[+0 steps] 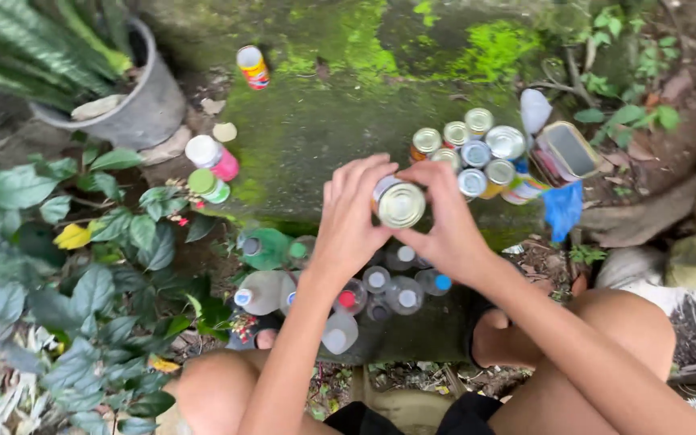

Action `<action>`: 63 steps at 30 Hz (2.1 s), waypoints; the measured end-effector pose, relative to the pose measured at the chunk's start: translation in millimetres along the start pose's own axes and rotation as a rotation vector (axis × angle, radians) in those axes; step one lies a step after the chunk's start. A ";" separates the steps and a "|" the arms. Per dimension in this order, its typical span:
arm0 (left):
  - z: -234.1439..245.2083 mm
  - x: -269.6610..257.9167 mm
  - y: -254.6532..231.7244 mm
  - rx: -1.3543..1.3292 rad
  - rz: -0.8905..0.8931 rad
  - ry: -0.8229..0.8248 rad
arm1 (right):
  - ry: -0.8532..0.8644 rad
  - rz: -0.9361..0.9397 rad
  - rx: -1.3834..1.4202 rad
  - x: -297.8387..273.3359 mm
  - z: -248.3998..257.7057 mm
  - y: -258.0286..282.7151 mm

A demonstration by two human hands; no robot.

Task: Sorting and organizing empty tin cans and plastic bottles on outdoor steps.

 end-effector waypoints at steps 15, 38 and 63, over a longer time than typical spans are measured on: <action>-1.5 -14.0 -14.8 0.005 -0.114 -0.147 | 0.080 0.245 -0.031 -12.0 8.1 18.9; 4.1 -7.0 -23.2 0.113 -0.131 -0.066 | 0.027 0.009 0.064 -17.7 25.4 4.9; 22.6 -14.8 -33.4 0.273 -0.336 -0.194 | -0.078 -0.014 0.602 -20.0 35.0 -24.3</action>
Point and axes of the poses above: each hand's wrist, its own x-axis towards the middle knuckle, its own z-axis out of the back of the hand, y = z × x, the point moved 3 cm from there along x, towards the middle knuckle, and after that the axes turned 7 degrees about -z, right-handed, at the moved point
